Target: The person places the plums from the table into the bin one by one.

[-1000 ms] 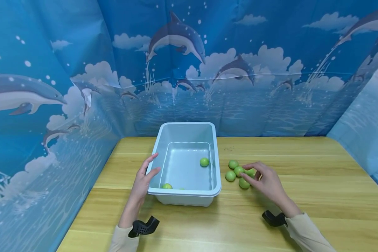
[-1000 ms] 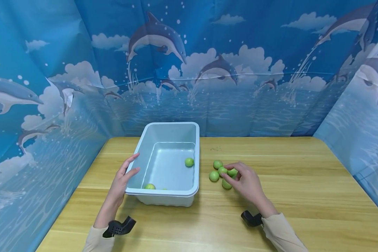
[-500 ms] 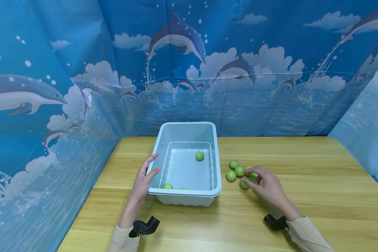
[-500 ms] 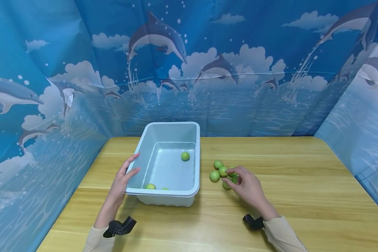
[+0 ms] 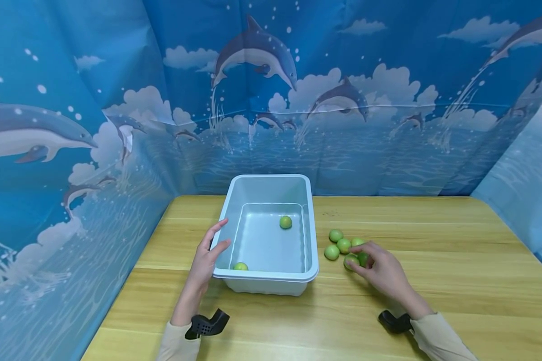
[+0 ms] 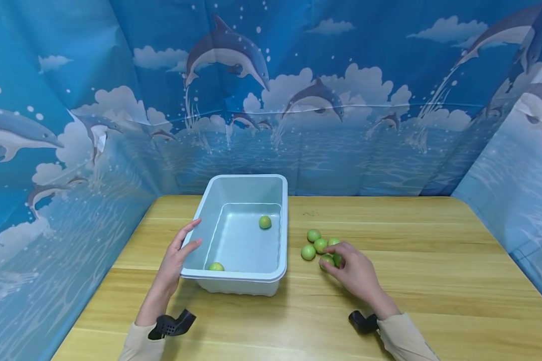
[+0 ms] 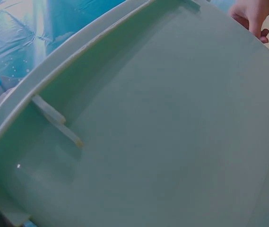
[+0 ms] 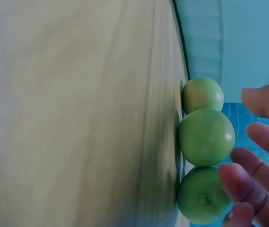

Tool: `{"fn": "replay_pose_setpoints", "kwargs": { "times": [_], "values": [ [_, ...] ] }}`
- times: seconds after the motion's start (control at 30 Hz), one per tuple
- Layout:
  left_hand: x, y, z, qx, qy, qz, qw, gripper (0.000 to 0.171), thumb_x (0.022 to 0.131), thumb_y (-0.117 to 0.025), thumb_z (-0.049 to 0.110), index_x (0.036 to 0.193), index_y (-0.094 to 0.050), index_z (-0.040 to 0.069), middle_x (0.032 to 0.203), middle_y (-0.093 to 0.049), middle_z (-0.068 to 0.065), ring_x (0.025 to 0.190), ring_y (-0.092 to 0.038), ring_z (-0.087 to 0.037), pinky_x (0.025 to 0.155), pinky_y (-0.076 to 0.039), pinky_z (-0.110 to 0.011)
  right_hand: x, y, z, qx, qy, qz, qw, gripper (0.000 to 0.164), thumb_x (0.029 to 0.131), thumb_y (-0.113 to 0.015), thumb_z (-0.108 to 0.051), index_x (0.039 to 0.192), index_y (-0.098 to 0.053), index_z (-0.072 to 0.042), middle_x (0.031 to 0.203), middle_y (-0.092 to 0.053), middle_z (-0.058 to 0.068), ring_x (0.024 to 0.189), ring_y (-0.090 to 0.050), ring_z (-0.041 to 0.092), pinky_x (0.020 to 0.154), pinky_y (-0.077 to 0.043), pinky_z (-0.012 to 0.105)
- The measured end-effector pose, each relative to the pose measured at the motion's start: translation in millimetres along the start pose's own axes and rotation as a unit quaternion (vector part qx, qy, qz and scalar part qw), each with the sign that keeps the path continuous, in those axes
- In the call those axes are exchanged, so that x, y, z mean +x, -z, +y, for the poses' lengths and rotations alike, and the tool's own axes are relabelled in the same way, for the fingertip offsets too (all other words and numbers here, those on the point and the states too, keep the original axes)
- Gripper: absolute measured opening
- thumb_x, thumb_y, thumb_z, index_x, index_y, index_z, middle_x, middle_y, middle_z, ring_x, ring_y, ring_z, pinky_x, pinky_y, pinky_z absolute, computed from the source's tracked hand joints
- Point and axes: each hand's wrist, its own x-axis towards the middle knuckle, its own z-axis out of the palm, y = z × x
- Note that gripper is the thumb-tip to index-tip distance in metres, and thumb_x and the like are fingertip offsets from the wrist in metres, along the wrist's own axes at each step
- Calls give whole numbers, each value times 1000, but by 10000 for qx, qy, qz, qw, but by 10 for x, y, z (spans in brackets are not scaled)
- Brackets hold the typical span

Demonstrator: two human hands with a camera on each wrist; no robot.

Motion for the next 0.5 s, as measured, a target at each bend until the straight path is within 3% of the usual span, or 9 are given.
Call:
{"fn": "replay_pose_setpoints", "kwargs": {
  "times": [0.5],
  "values": [
    [3, 0, 4, -14, 54, 9, 10000, 47, 97, -53, 16, 142, -42, 20, 154, -19, -5, 140, -15, -26, 109, -14, -54, -22, -3, -7, -206, -172, -411, 9988, 33, 74, -82, -19, 103, -69, -13, 88, -58, -4, 58, -45, 4, 48, -38, 24]
  ]
}}
